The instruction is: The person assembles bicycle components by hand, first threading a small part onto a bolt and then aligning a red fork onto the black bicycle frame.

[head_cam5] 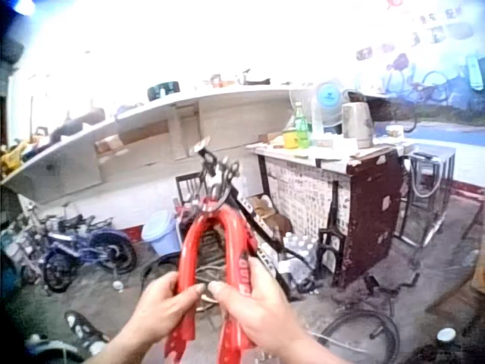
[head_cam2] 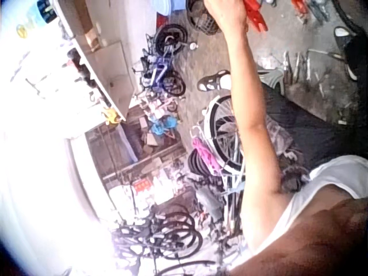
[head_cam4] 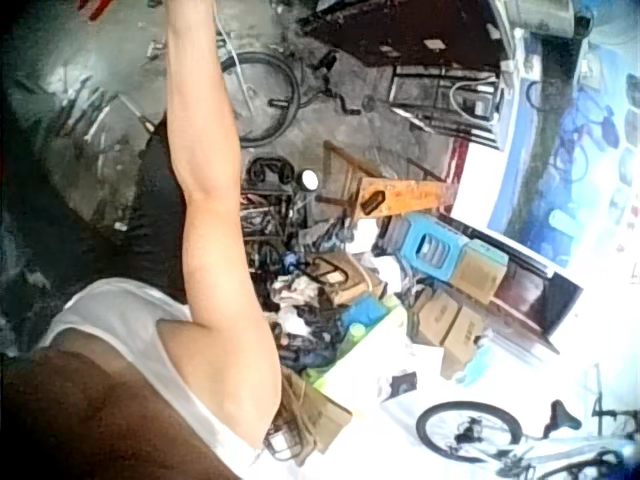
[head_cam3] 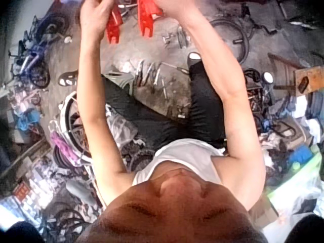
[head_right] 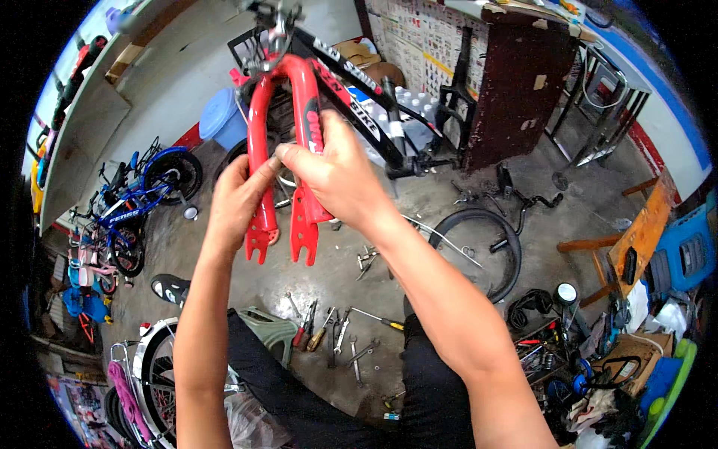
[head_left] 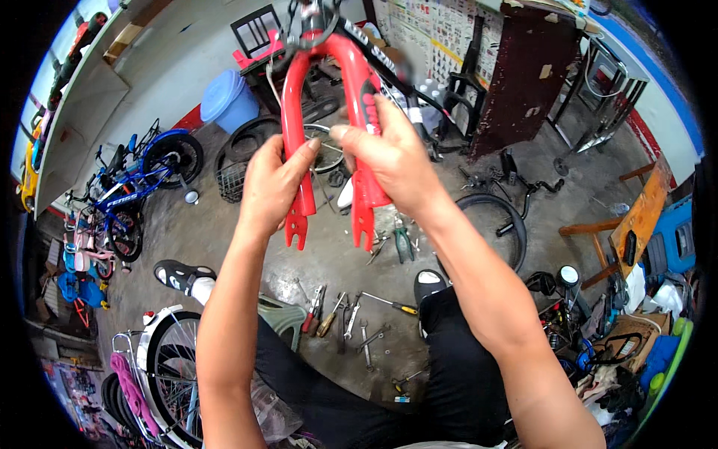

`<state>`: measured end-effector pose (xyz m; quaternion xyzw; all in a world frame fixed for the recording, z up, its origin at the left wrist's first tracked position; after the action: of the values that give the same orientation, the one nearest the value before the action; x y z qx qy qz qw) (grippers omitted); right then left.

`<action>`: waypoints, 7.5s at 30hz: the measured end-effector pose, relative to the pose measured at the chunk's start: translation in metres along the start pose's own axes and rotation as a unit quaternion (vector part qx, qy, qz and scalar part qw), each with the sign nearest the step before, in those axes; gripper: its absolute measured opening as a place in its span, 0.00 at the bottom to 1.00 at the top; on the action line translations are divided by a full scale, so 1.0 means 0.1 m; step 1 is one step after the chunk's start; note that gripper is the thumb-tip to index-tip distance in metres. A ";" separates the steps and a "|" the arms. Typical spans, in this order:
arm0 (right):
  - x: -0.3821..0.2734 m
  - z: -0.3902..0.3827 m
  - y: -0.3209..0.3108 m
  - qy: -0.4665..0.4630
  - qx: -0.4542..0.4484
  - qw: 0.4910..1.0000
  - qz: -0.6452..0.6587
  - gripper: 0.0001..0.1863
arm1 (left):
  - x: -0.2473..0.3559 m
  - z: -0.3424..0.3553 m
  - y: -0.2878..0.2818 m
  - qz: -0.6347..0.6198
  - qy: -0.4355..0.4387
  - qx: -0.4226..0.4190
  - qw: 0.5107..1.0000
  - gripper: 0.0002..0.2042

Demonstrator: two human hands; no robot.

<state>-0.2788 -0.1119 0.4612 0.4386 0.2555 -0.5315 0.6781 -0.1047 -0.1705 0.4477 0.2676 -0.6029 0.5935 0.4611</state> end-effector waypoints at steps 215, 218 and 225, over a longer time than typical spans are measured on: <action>4.66 -2.61 -1.07 0.305 -0.186 0.874 -0.329 0.09 | -5.43 -1.11 0.41 -0.035 -0.442 0.092 0.892 0.17; 4.65 -2.66 -1.02 0.293 -0.190 0.879 -0.324 0.09 | -5.71 -1.83 0.41 -0.035 -0.497 0.118 0.859 0.15; 4.57 -2.88 -0.98 0.289 -0.158 0.883 -0.335 0.08 | -5.89 -3.32 0.92 0.014 -0.546 0.164 0.821 0.11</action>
<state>-0.1977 -0.0939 -0.0815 0.3484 0.6524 -0.5294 0.4157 0.1489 0.0309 -0.1533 0.6112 -0.6533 0.4468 -0.0027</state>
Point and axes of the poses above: each hand's wrist, its own z-axis towards the middle knuckle, its own y-axis out of the palm, x = y × z, the point moved 9 cm from there along z, towards the middle knuckle, and after that the axes turned 6 degrees about -y, right-handed, at the moved point
